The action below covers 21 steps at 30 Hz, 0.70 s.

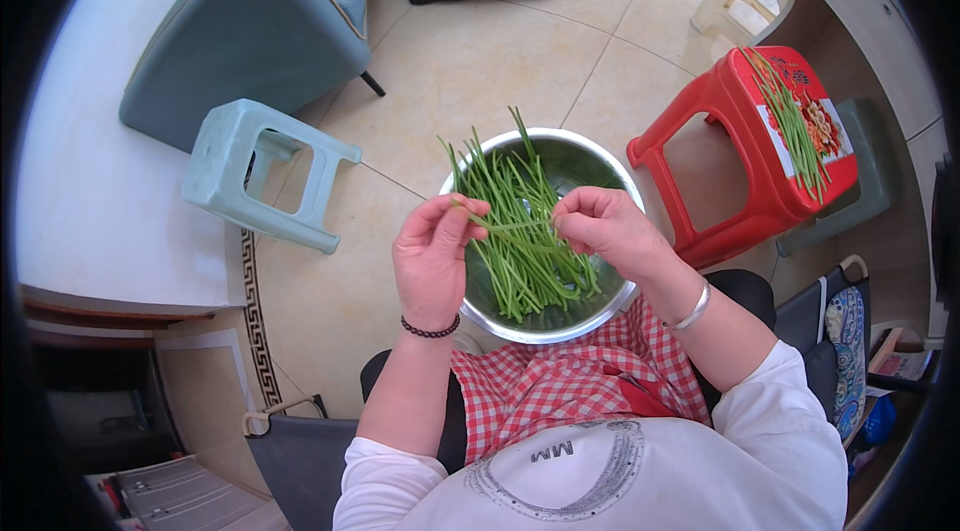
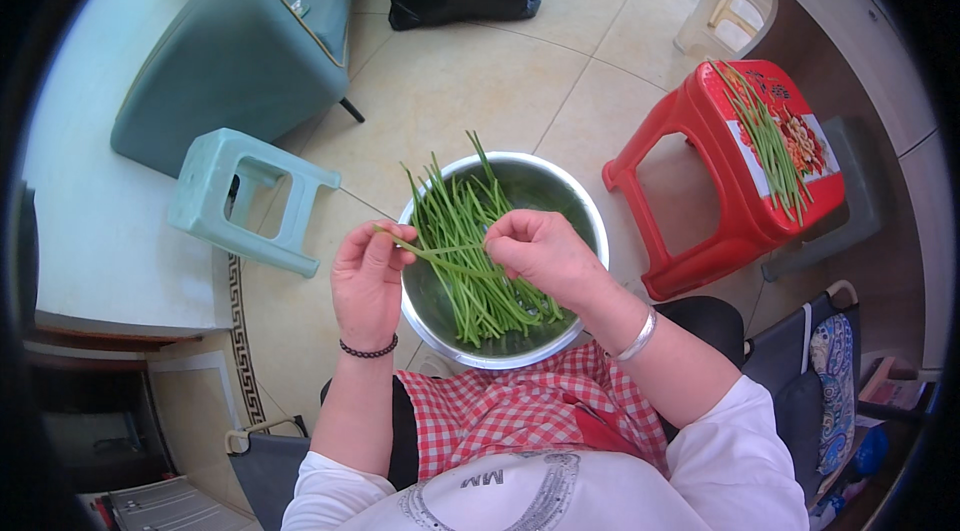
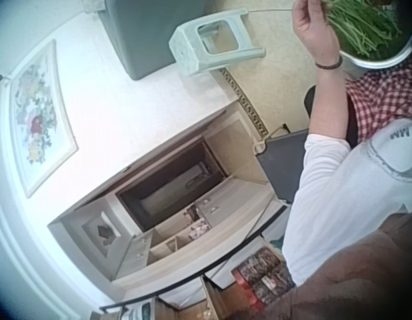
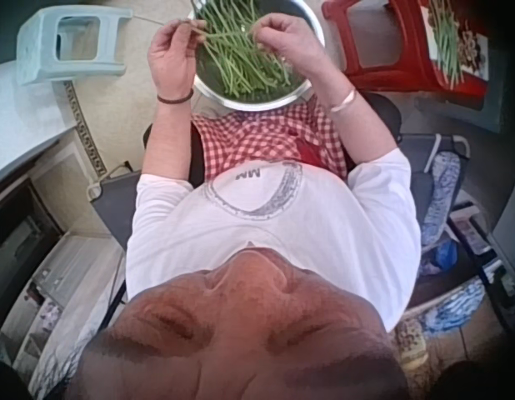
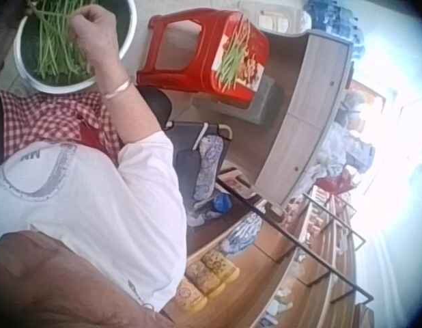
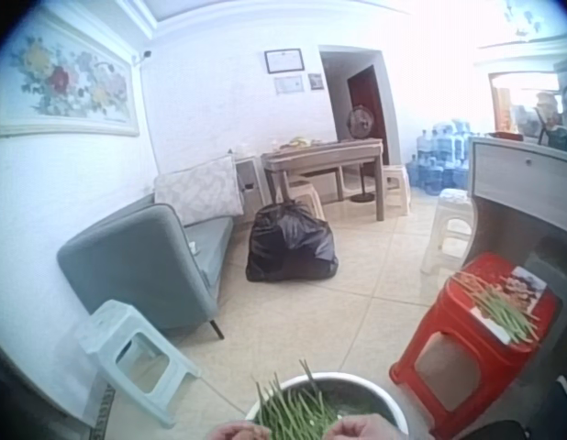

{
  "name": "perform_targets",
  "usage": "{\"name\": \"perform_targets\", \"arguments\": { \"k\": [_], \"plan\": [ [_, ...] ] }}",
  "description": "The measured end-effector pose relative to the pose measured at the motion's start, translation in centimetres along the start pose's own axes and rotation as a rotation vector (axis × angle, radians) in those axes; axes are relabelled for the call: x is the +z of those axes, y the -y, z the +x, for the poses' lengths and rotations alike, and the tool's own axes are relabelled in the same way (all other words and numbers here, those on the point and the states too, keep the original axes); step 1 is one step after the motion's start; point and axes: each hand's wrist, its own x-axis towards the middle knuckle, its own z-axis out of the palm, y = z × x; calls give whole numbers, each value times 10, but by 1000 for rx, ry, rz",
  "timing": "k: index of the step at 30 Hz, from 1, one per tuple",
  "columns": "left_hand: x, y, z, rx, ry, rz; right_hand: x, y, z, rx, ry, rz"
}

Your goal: The person sits with a metal bowl on their lap and snaps the ends off long green vegetables, likely water spinach. They place the trimmed pieces into the bowl and occasionally drop the ends onto a nearby red stool.

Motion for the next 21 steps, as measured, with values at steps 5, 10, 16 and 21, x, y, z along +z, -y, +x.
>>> {"name": "perform_targets", "arguments": {
  "k": [5,10,16,21],
  "plan": [
    [-23,-3,11,77,-47,-92,-11,-4,7,-41,-50,14],
    [-37,-14,19,134,-123,-58,-23,1,10,-66,-117,-27],
    [-51,-25,25,178,-202,-90,-37,5,15,-81,-190,27],
    [-62,-35,29,223,-298,-54,-43,7,19,-106,-283,-39]
  ]
}}
